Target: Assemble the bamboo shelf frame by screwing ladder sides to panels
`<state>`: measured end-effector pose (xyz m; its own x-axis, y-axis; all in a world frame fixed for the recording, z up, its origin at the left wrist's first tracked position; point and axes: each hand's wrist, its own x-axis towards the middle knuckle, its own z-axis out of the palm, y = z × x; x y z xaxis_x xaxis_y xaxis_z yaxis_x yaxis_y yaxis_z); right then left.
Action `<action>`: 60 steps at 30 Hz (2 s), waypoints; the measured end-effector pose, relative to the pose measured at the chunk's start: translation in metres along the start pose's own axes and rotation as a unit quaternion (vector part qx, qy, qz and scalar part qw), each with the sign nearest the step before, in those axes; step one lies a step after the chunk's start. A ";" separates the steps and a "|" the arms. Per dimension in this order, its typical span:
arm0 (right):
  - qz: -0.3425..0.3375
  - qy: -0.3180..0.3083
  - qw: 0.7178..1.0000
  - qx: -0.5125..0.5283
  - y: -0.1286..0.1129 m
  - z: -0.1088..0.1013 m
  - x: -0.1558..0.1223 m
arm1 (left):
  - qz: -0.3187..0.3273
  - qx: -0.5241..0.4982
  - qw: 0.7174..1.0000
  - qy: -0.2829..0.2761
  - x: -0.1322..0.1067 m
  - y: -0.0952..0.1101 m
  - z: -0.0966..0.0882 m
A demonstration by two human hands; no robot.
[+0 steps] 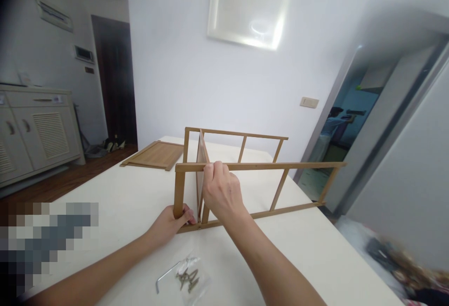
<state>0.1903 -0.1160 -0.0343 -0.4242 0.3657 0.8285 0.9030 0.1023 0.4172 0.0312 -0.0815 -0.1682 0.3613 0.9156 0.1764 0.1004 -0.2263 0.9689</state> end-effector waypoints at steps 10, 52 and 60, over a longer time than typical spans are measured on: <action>0.002 0.015 0.999 0.036 0.003 0.000 -0.019 | 0.008 0.010 1.000 -0.004 -0.002 0.002 -0.002; -0.277 -0.079 0.906 0.309 -0.123 -0.007 -0.106 | -0.021 0.072 0.997 -0.019 -0.002 0.003 -0.008; -0.102 -0.057 0.887 0.446 -0.087 -0.022 -0.087 | -0.029 0.078 0.996 0.021 0.000 -0.003 -0.006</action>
<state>0.1471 -0.1772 -0.1343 -0.6217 0.3415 0.7049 0.5241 0.8502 0.0504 0.0257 -0.0792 -0.1700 0.3119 0.9409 0.1316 0.2637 -0.2189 0.9394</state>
